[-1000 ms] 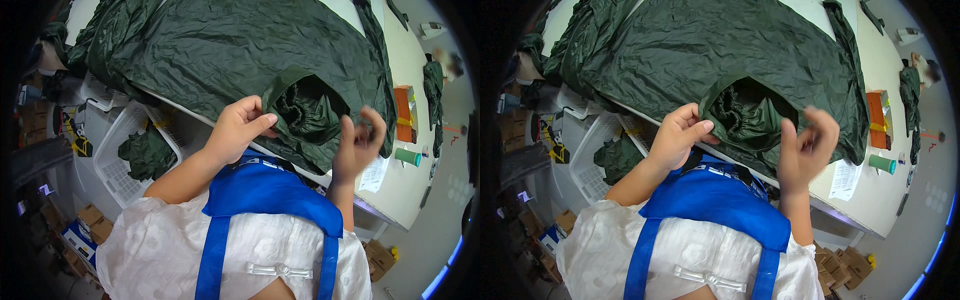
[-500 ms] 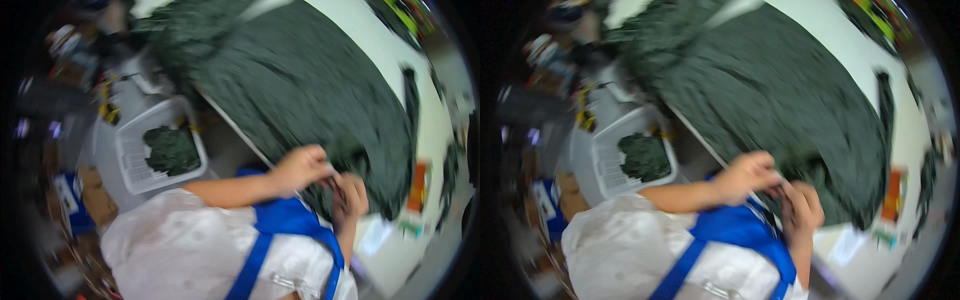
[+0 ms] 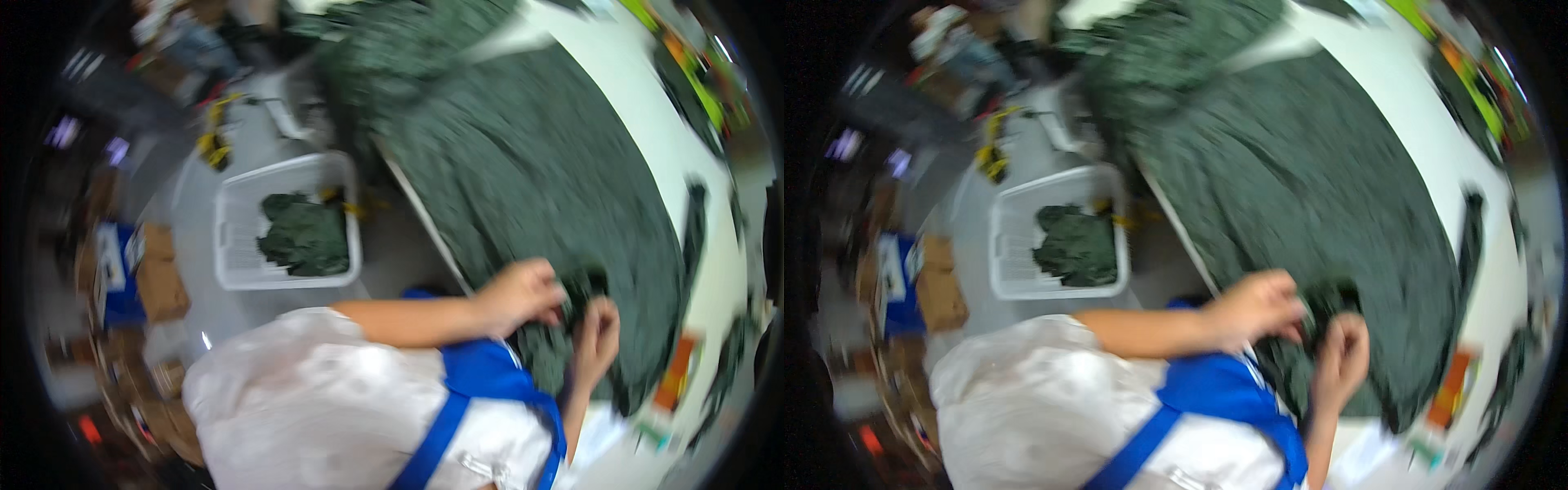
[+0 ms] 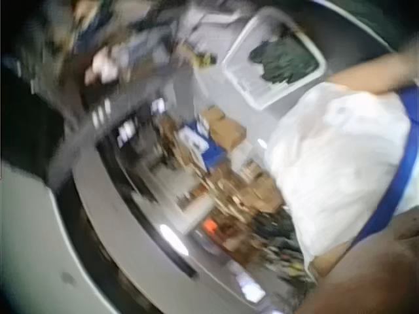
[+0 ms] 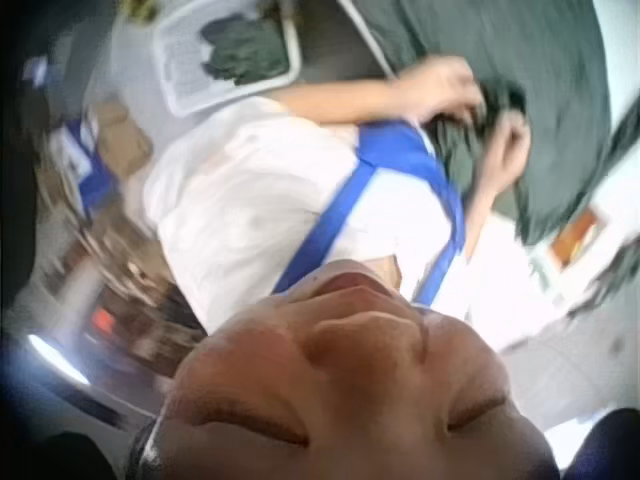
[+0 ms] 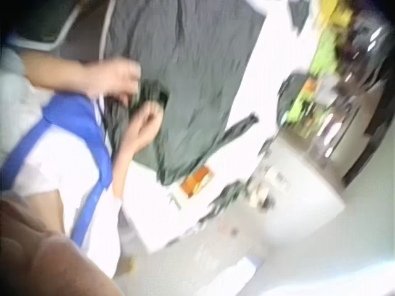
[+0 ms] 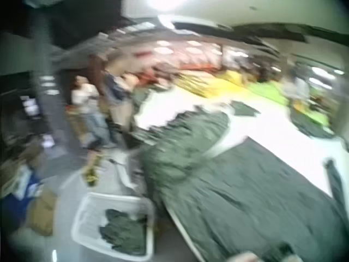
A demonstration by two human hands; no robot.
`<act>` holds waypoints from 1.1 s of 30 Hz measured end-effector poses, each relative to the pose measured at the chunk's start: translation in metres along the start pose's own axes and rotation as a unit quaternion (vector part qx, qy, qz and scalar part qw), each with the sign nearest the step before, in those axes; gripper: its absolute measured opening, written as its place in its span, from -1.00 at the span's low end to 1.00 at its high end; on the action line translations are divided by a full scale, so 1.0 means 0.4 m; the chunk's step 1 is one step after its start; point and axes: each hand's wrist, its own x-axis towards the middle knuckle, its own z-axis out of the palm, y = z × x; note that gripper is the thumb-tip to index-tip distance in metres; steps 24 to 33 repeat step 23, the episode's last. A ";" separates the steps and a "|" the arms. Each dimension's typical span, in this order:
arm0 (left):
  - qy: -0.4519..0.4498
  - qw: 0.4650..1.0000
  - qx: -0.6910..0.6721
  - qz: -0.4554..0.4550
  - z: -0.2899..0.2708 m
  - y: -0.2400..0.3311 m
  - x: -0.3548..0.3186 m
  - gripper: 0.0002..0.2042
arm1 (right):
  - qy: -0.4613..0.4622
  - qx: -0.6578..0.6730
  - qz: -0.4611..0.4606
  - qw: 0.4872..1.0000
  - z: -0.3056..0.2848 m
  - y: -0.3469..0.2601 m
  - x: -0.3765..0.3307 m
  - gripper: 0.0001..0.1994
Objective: The person folds a green jacket on a table, aligns the sleeves, and places it into a white basket. The person then picks up another green jacket, unfolds it, and begins folding it in the same manner.
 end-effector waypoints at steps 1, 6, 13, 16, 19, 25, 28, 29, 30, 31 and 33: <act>-0.018 0.999 -0.025 0.023 0.002 0.014 -0.005 -0.91 | -0.015 0.081 0.010 0.997 0.003 -0.003 0.004 -0.90; -0.036 0.998 -0.036 0.026 -0.008 0.044 -0.007 -0.86 | -0.037 0.270 0.015 0.962 -0.015 -0.022 0.041 -0.91; -0.056 0.998 -0.015 0.009 -0.007 0.036 -0.003 -0.84 | -0.040 0.043 -0.030 0.998 -0.023 -0.031 0.007 -0.85; -0.055 0.998 -0.006 0.012 -0.001 0.029 -0.001 -0.84 | -0.021 0.193 0.007 0.981 -0.027 -0.036 -0.001 -0.68; -0.051 0.998 -0.010 0.022 -0.005 0.020 -0.002 -0.82 | -0.035 0.089 -0.020 0.995 -0.047 -0.031 -0.013 -0.64; -0.092 0.991 0.084 0.053 -0.045 0.015 -0.013 -0.77 | -0.100 -0.190 -0.102 0.971 -0.034 -0.030 -0.011 -0.64; -0.092 0.991 0.084 0.053 -0.045 0.015 -0.013 -0.77 | -0.100 -0.190 -0.102 0.971 -0.034 -0.030 -0.011 -0.64; -0.092 0.991 0.084 0.053 -0.045 0.015 -0.013 -0.77 | -0.100 -0.190 -0.102 0.971 -0.034 -0.030 -0.011 -0.64; -0.092 0.991 0.084 0.053 -0.045 0.015 -0.013 -0.77 | -0.100 -0.190 -0.102 0.971 -0.034 -0.030 -0.011 -0.64; -0.092 0.991 0.084 0.053 -0.045 0.015 -0.013 -0.77 | -0.100 -0.190 -0.102 0.971 -0.034 -0.030 -0.011 -0.64; -0.092 0.991 0.084 0.053 -0.045 0.015 -0.013 -0.77 | -0.100 -0.190 -0.102 0.971 -0.034 -0.030 -0.011 -0.64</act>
